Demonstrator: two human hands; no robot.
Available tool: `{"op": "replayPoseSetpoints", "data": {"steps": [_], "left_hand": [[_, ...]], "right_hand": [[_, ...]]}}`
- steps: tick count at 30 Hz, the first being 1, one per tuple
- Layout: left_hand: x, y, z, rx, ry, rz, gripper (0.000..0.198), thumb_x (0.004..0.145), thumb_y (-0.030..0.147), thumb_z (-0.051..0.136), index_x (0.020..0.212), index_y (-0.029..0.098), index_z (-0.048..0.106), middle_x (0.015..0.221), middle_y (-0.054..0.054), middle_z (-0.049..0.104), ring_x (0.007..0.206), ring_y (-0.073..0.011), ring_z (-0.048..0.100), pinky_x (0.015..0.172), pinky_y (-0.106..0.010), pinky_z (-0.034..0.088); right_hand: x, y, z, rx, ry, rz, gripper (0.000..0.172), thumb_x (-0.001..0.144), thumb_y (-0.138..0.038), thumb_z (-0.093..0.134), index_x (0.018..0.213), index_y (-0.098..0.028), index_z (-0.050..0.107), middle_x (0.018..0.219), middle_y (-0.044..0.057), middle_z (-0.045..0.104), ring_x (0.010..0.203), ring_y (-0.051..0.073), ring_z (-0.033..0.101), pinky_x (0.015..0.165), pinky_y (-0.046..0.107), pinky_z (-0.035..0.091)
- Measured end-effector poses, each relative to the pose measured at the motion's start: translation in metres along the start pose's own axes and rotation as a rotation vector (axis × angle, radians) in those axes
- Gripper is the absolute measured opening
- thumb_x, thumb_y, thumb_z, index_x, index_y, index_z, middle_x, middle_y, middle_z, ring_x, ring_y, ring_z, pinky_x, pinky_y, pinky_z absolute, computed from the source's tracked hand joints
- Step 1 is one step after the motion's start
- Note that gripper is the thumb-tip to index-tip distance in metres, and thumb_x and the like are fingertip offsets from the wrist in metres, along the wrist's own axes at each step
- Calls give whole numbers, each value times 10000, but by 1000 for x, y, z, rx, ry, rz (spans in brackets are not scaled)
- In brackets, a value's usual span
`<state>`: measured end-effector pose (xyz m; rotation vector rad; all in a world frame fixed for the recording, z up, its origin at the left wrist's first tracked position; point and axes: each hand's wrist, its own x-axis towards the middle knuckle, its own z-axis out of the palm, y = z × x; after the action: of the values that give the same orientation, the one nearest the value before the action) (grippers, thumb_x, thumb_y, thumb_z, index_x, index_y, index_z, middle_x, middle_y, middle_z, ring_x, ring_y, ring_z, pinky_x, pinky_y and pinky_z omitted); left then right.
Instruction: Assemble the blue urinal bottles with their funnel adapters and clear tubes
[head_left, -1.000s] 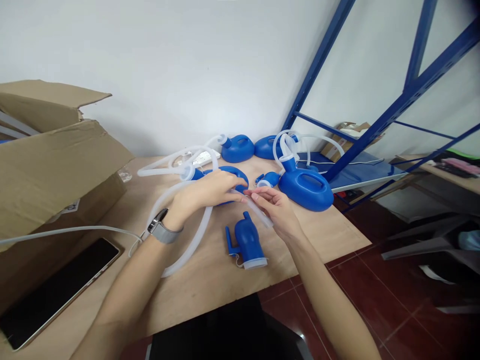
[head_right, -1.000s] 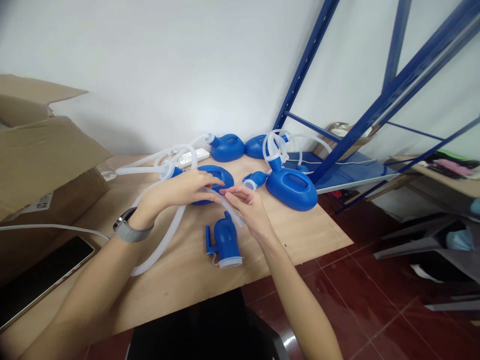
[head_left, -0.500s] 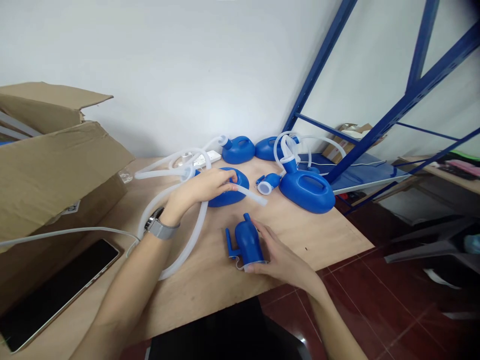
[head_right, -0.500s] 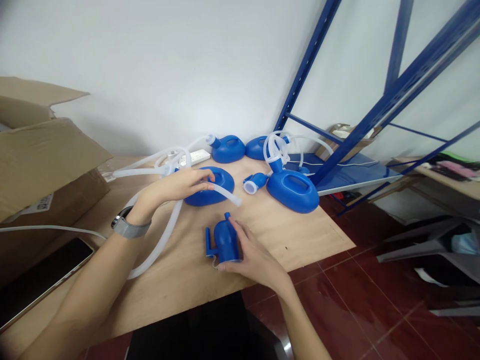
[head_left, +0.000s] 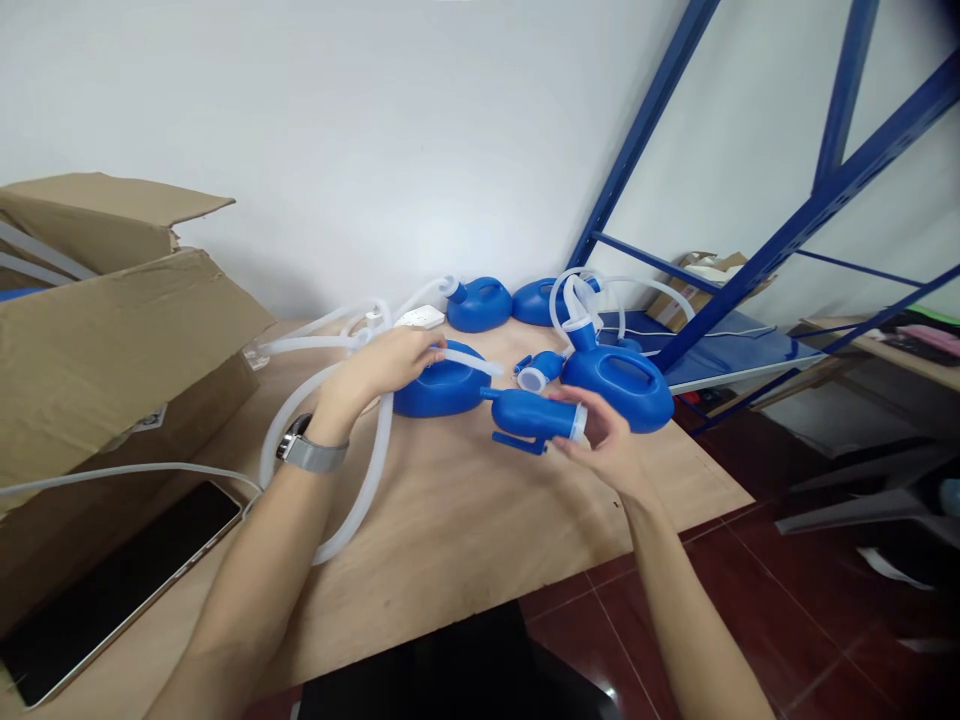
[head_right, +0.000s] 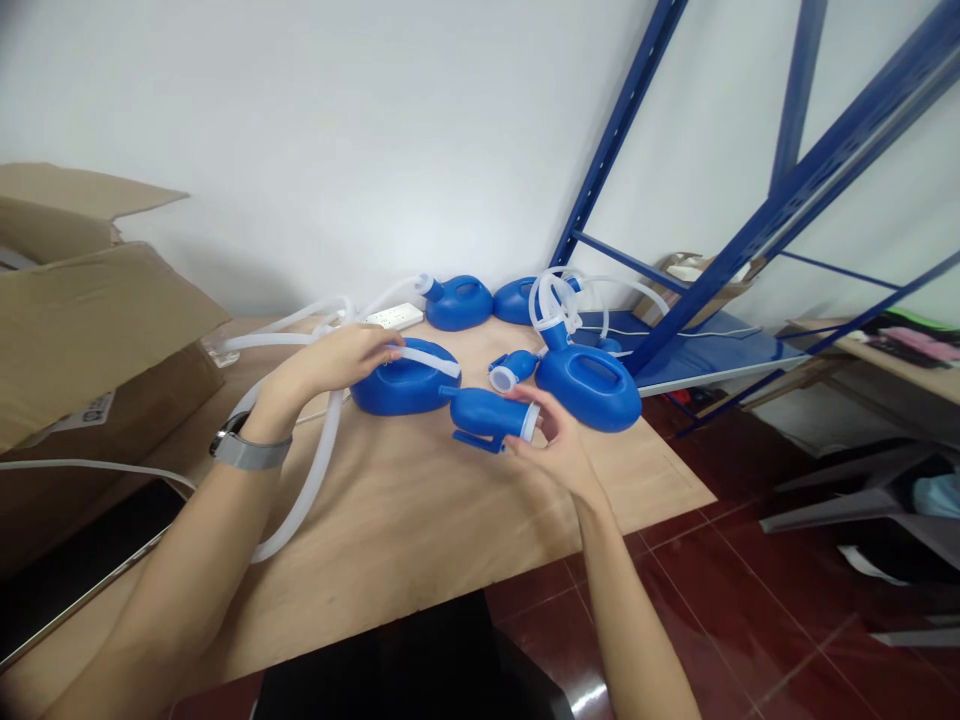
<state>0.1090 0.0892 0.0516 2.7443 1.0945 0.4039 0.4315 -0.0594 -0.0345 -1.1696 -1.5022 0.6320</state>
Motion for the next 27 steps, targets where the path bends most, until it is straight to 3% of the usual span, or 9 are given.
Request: {"op": "replayPoseSetpoints", "data": {"steps": [4,7,10,14,20,27], "left_hand": [[-4,1,-9,-1,59,-66,371,1052,360,427,1206,194,720,1147,-116,775,1049,-270,713,902,-351,514],[-6,1,-11,21,60,-90,373,1058,382,432,1201,195,721,1136,-117,782,1025,-271,720,881,-348,514],[-5,-1,-8,83,77,-137,389,1064,379,418,1233,194,715,1152,-132,780,1046,-290,724,898,-374,516],[-3,-6,-3,150,103,-233,419,1063,383,417,1300,202,712,1199,-152,772,1091,-318,722,932,-416,521],[-1,-4,-6,157,93,-278,393,1035,370,476,1271,212,747,1194,-143,783,1111,-347,718,905,-425,538],[-2,2,-6,201,102,-285,414,1030,370,455,1262,202,754,1167,-148,790,1086,-356,728,874,-432,546]], "right_hand": [[44,18,4,364,396,118,615,704,-476,834,1261,-294,645,1144,49,760,1106,295,707,880,406,587],[84,32,24,541,543,201,577,724,-515,732,1244,-285,636,1129,15,724,974,216,688,737,298,557],[112,46,51,662,558,267,578,700,-481,686,1241,-288,626,1109,-4,695,849,171,651,644,257,510],[121,66,76,735,522,291,549,730,-501,629,1235,-285,630,1166,17,701,1041,225,684,799,320,577],[112,83,75,764,512,308,487,779,-523,610,1203,-284,638,1219,43,711,1158,277,684,865,414,616],[112,77,79,752,558,299,456,782,-457,594,1189,-261,662,1189,34,697,1191,254,678,904,369,611]]}}
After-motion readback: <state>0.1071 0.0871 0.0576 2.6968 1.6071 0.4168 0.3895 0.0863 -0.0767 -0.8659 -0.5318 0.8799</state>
